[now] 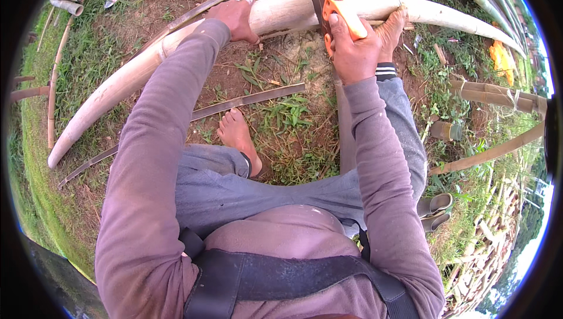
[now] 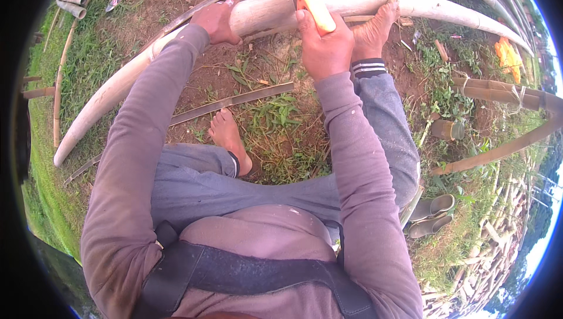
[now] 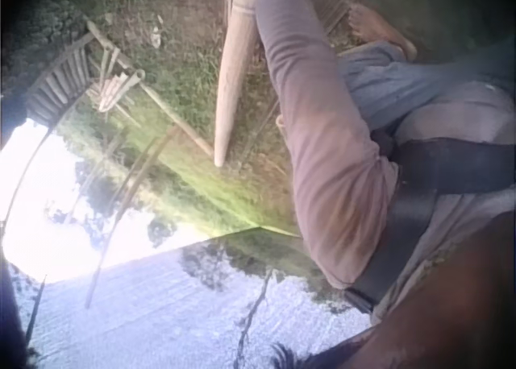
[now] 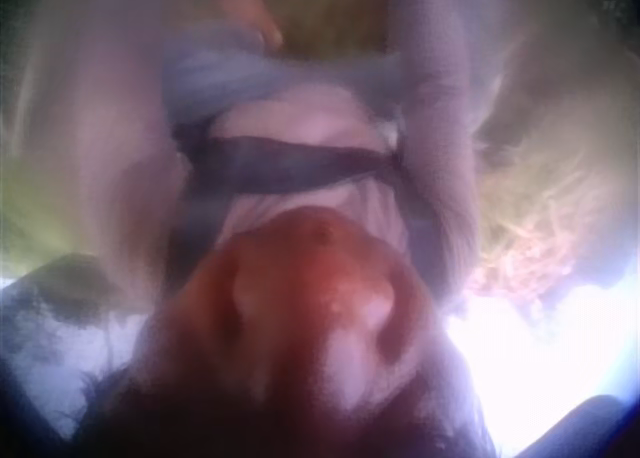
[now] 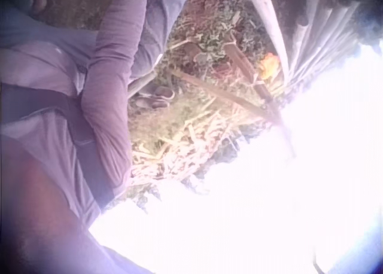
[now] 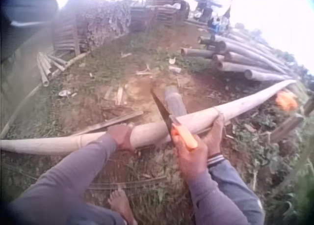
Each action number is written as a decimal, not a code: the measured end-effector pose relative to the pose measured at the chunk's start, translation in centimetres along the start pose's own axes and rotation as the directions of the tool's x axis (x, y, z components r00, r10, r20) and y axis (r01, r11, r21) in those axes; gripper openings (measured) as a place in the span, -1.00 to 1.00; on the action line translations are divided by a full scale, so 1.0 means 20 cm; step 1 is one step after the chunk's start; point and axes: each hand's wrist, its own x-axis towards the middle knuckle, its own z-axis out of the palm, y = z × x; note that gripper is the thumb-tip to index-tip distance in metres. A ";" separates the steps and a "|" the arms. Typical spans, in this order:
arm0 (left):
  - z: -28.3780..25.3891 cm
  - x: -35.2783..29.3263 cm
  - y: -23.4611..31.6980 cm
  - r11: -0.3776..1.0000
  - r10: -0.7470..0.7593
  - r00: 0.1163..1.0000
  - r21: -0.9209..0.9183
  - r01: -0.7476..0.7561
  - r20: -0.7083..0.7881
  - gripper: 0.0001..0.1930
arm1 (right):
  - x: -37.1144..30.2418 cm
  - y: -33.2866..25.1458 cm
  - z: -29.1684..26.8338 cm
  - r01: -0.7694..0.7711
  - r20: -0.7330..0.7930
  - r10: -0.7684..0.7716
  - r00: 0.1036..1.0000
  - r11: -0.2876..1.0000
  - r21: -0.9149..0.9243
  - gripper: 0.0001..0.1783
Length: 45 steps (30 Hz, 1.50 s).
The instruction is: The person uses a hand saw to cut a long bamboo pole into shorter sections. They position the pole between their legs, saw through it, and then move the cut pieces aside to continue cutting the remaining length.
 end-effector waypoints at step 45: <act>0.00 0.01 -0.07 0.999 0.041 0.999 0.009 -0.041 -0.019 0.00 | -0.05 -0.17 -0.06 0.111 0.045 -0.106 0.993 0.985 -0.136 -0.53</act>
